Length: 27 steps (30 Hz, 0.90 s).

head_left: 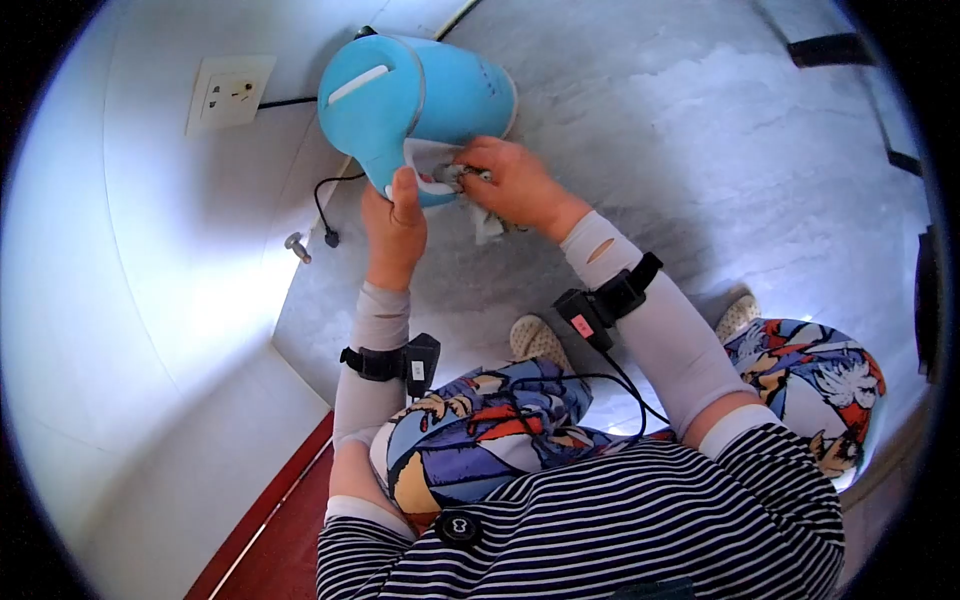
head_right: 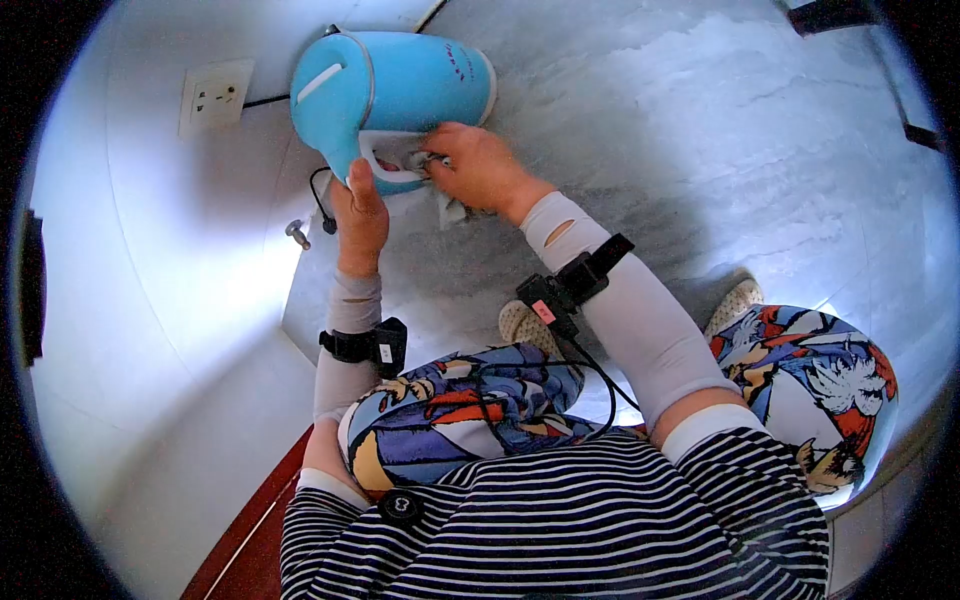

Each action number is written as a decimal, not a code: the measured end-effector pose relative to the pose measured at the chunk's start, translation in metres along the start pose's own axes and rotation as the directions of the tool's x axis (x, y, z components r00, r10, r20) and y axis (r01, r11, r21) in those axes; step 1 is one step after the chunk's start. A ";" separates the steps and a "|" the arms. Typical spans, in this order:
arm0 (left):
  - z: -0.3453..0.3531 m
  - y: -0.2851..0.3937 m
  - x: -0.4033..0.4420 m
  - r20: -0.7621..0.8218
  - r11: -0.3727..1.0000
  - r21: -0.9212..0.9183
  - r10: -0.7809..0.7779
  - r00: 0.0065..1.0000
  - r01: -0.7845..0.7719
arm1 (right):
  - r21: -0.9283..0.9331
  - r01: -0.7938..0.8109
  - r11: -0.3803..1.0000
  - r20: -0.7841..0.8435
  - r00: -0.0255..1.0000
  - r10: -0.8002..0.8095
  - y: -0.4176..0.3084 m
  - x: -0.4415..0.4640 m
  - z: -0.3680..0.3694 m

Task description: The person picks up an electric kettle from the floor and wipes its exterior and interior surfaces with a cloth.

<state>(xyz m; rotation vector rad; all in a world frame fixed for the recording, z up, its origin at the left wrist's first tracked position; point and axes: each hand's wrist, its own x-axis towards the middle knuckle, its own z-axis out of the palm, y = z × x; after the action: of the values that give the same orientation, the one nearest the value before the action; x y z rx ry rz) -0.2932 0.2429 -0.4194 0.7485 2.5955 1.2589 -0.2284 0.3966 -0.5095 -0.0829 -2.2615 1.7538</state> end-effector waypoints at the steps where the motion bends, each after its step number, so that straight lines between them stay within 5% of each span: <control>1: -0.002 -0.001 -0.001 0.016 1.000 -0.006 -0.022 1.000 0.022 | 0.000 0.001 1.000 -0.002 1.000 -0.001 0.001 0.002 0.000; 3: -0.002 -0.001 -0.003 0.032 0.999 -0.013 -0.046 0.998 0.046 | -0.340 -0.147 0.929 0.021 0.986 0.163 0.003 0.001 0.001; 6: 0.001 -0.001 -0.002 0.011 1.000 -0.020 -0.006 1.000 0.006 | -0.454 -0.225 0.862 -0.038 0.972 0.234 -0.001 0.002 0.006; 10: -0.002 -0.001 0.001 0.011 1.000 0.018 -0.024 1.000 0.024 | -0.365 -0.276 0.889 -0.158 0.960 0.233 0.000 -0.001 0.010; 15: -0.007 -0.002 0.004 0.008 0.996 0.086 -0.027 1.000 0.026 | 0.157 -0.200 0.967 0.070 0.979 0.191 0.001 -0.001 0.010; 19: -0.011 -0.007 -0.003 -0.006 0.998 0.044 -0.032 0.999 0.032 | -0.025 -0.185 0.982 0.076 0.980 0.187 0.008 -0.002 0.017; 21: -0.014 -0.005 -0.003 0.003 0.998 0.030 -0.059 0.998 0.059 | -0.309 -0.347 0.886 -0.042 0.935 0.352 0.009 0.002 0.015; 25: -0.011 -0.010 -0.001 0.024 0.998 0.036 -0.047 0.999 0.046 | -0.309 -0.346 0.886 -0.081 0.938 0.338 0.001 -0.003 0.010; 27: -0.011 -0.010 0.002 0.033 0.998 0.027 -0.063 0.997 0.062 | -0.089 -0.155 0.984 -0.040 0.988 0.152 -0.005 -0.008 0.012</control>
<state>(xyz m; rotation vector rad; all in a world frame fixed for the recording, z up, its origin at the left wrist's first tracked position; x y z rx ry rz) -0.3023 0.2308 -0.4198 0.6818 2.5921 1.1864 -0.2230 0.3819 -0.5095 -0.3106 -2.3674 1.7072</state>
